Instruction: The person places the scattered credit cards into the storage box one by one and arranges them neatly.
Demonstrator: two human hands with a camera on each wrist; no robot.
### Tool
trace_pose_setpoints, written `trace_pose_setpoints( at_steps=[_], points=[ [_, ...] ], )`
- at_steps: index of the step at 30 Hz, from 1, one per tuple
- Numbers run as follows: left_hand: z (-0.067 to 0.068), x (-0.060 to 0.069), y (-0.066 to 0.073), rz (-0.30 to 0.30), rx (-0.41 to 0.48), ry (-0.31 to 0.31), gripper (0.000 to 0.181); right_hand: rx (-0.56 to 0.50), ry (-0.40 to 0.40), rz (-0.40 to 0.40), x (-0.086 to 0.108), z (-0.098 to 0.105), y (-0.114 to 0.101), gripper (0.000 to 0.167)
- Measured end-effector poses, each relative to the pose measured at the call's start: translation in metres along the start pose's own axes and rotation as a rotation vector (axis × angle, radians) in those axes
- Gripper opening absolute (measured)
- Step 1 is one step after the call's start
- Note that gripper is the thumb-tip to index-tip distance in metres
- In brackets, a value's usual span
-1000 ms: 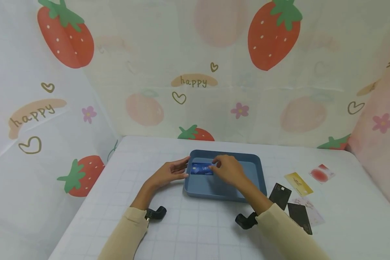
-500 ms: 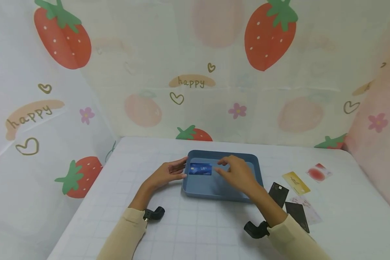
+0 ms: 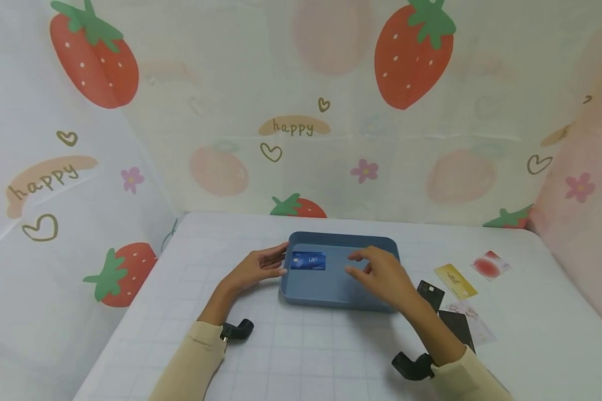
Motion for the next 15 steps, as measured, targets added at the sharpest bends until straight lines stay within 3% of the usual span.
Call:
trace_pose_setpoints(
  at_steps=[15],
  points=[
    [0.001, -0.001, 0.000, 0.004, 0.006, -0.004, 0.073, 0.003, 0.016, -0.022, 0.017, 0.035, 0.023, 0.036]
  ],
)
Point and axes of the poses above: each hand's wrist, its own x-axis away from the middle knuckle, its own z-axis out of the back of the hand, y = z × x, the point moved 2 cm from there along -x, towards the middle knuckle, and after that the axes turned 9 degrees about y, right-handed, at the moved point
